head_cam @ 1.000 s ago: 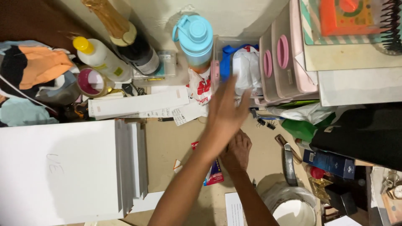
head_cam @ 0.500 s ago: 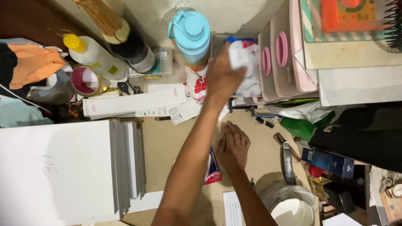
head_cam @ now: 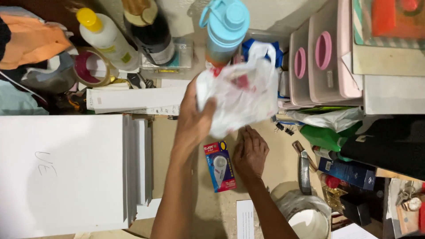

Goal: Applying adhesive strips to square panels and then searching through a cluttered workspace for specific items.

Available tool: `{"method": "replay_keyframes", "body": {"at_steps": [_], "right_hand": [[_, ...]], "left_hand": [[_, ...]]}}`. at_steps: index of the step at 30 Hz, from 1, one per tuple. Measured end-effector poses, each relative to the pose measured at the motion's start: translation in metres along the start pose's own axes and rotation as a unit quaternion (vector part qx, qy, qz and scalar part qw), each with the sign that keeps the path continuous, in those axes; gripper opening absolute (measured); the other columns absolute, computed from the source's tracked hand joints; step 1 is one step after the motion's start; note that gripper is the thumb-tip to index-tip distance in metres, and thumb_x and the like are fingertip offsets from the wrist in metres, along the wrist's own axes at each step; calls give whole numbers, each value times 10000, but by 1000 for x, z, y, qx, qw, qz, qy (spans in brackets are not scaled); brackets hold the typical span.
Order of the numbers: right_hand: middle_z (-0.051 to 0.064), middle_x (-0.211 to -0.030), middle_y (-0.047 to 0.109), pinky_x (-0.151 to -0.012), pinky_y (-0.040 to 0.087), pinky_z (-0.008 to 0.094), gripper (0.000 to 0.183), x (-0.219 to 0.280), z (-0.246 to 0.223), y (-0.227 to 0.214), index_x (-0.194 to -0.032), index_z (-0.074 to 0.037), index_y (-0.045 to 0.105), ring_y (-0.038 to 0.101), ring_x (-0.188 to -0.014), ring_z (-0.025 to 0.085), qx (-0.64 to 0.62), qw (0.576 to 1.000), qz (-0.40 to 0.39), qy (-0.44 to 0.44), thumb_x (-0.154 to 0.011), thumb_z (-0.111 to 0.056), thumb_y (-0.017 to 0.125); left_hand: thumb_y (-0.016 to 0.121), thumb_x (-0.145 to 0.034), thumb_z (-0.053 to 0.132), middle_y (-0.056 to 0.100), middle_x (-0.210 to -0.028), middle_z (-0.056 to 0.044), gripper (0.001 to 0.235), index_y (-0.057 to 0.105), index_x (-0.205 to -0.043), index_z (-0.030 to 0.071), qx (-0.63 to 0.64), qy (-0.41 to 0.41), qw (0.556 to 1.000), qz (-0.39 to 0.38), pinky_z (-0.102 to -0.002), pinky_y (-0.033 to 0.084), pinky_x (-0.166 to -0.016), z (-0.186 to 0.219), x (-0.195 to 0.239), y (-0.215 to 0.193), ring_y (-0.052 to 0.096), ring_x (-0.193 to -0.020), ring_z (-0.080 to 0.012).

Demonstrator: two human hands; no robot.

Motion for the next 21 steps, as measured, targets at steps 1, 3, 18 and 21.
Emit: {"method": "replay_keyframes", "body": {"at_steps": [1, 3, 18, 21], "right_hand": [[-10, -1333, 613, -1071, 368, 386, 329, 4, 3, 5, -1269, -191, 639, 558, -1296, 217, 6, 1000, -5, 7, -952, -236, 564], [18, -1322, 609, -1059, 361, 415, 346, 26, 29, 33, -1226, -183, 642, 543, -1302, 265, 18, 1000, -19, 11, -895, -268, 586], [47, -1445, 584, -1090, 353, 410, 436, -5, -10, -11, -1427, -132, 554, 518, -1371, 256, -47, 997, -63, 23, -1003, -93, 460], [31, -1396, 590, -1094, 323, 412, 385, 19, 26, 20, -1327, -154, 619, 504, -1348, 268, 9, 998, -65, 15, -966, -190, 491]], "left_hand": [[548, -955, 98, 528, -1455, -358, 618, 407, -1554, 44, 27, -18, 999, -11, -663, 334, -1143, -1, 5, -11, 477, -1377, -523], [534, -959, 134, 494, -1475, -366, 628, 386, -1563, 47, 22, -56, 998, -12, -674, 313, -1148, 3, 26, -27, 442, -1393, -543], [636, -943, 158, 581, -1354, -242, 499, 531, -1403, -3, -295, 167, 940, 51, -529, 358, -1128, -106, 39, 2, 512, -1277, -428], [593, -1003, 101, 650, -1282, -222, 346, 642, -1340, 38, -280, 313, 907, -21, -498, 354, -1178, -88, -13, 76, 557, -1279, -402]]}}
Point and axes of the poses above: each hand's wrist, its own x-axis away from the middle knuckle, its own y-axis out of the palm, z = x × y, the point moved 1 cm from there along -x, towards the middle knuckle
